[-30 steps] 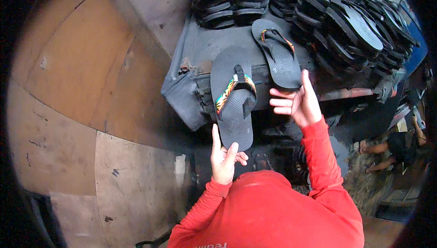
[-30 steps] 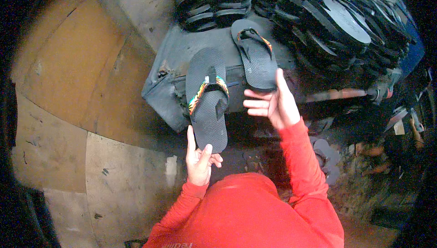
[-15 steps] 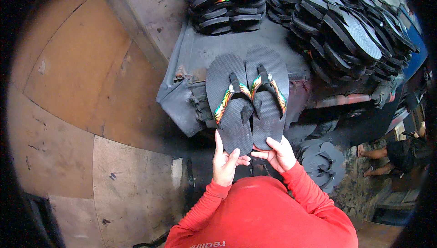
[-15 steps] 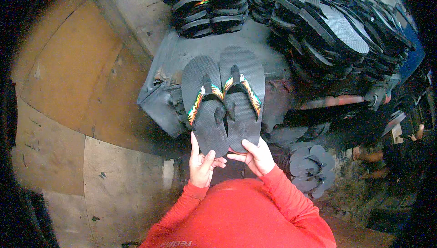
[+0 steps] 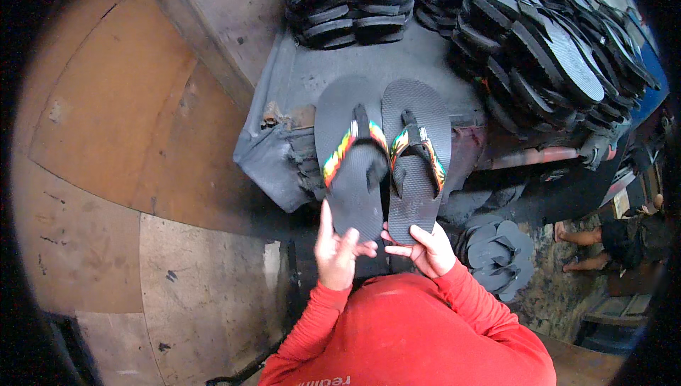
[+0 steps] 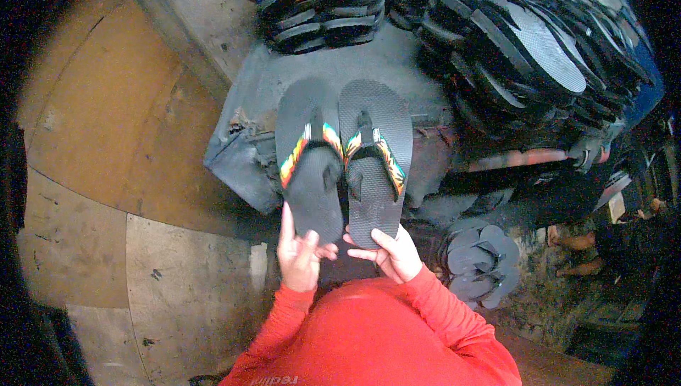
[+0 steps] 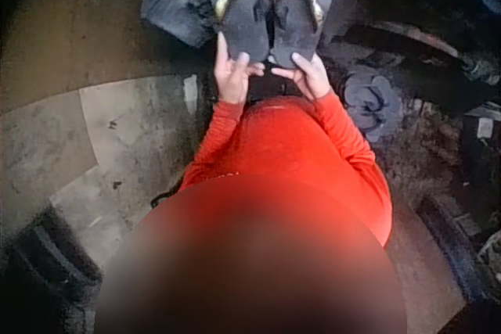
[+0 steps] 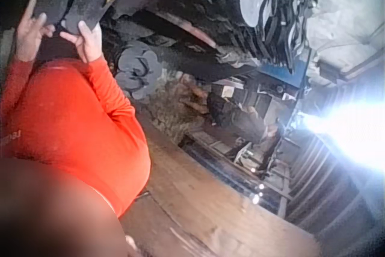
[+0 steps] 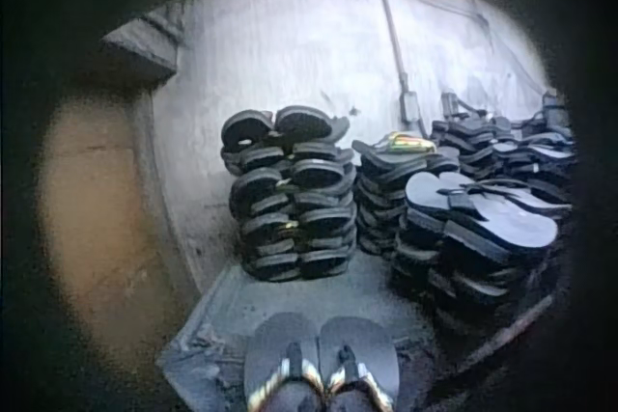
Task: The person repeatedly picks up a flip-flop sole and a strap, inserts the strap through the sole, and presses the ends to secure them. The person handles multiple flip-flops one at a time, repeating the same insertion and pressing steps throughout the clip.
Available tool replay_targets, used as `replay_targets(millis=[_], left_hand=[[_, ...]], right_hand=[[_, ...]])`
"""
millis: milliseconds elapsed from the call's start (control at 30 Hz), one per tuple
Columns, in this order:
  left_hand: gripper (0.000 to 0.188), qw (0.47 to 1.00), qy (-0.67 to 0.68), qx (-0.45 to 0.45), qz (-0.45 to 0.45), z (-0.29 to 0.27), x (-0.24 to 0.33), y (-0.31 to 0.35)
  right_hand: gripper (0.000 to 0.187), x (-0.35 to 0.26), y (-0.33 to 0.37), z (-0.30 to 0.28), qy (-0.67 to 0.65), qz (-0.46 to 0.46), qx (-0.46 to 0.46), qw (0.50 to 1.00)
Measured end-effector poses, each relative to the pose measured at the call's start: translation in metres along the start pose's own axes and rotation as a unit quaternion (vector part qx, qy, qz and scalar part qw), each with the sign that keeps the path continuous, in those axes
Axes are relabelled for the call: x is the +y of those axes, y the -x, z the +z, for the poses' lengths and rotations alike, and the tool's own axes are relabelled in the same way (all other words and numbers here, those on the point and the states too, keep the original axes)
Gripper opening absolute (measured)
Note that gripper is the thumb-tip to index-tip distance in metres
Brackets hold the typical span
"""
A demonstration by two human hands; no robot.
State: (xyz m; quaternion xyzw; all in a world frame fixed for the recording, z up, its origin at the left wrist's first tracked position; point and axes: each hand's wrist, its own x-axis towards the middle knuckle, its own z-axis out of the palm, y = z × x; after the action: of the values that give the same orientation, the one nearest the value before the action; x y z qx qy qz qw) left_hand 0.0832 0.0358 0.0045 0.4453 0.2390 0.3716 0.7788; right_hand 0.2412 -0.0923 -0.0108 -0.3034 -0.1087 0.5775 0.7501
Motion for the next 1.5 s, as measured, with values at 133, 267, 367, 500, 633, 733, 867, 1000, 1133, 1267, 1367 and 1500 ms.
replay_targets(millis=[133,267,367,500,633,733,867,1000,1133,1267,1367,1500], left_hand=[[0.069,0.992,0.046,0.021,0.113,0.008,0.007,-0.023],[0.042,0.994,-0.097,-0.049,-0.012,0.034,-0.015,-0.006],[0.034,0.993,-0.112,-0.045,-0.013,0.025,-0.012,0.018],[0.027,0.996,-0.078,0.052,-0.003,-0.021,0.013,0.043],[0.02,0.989,-0.019,0.133,-0.055,-0.036,-0.006,0.042],[0.018,0.988,0.01,0.149,-0.039,-0.04,-0.028,0.028],[0.023,0.988,-0.034,0.151,-0.011,-0.047,-0.041,0.015],[0.029,0.98,-0.121,0.158,0.005,-0.048,-0.046,0.002],[0.029,0.952,-0.239,0.186,0.048,-0.05,-0.048,-0.016],[0.026,0.921,-0.323,0.211,0.06,-0.055,-0.045,-0.028],[0.028,0.891,-0.389,0.228,0.05,-0.058,-0.048,-0.035],[0.032,0.902,-0.37,0.22,0.022,-0.057,-0.066,-0.052]], right_hand=[[0.051,0.009,0.001,-0.003,0.026,-0.002,0.011,1.0],[0.046,0.021,-0.001,0.0,0.136,-0.041,0.059,0.988],[0.053,0.004,0.01,0.011,0.24,-0.136,0.212,0.938],[0.111,-0.037,0.03,0.016,0.698,-0.544,0.165,0.435],[0.1,-0.007,0.04,0.015,0.812,-0.235,-0.038,0.532],[0.094,0.035,0.037,0.007,0.821,-0.202,0.012,0.534],[0.082,0.066,0.006,-0.018,0.856,-0.186,0.0,0.483],[0.078,0.097,-0.037,-0.044,0.798,-0.157,-0.012,0.581],[0.086,0.14,-0.059,-0.051,0.746,-0.124,0.007,0.654],[0.094,0.165,-0.064,-0.044,0.66,-0.11,-0.029,0.743],[0.095,0.172,-0.064,-0.041,0.628,-0.071,-0.033,0.775],[0.099,0.168,-0.067,-0.047,0.61,-0.045,-0.02,0.791]])
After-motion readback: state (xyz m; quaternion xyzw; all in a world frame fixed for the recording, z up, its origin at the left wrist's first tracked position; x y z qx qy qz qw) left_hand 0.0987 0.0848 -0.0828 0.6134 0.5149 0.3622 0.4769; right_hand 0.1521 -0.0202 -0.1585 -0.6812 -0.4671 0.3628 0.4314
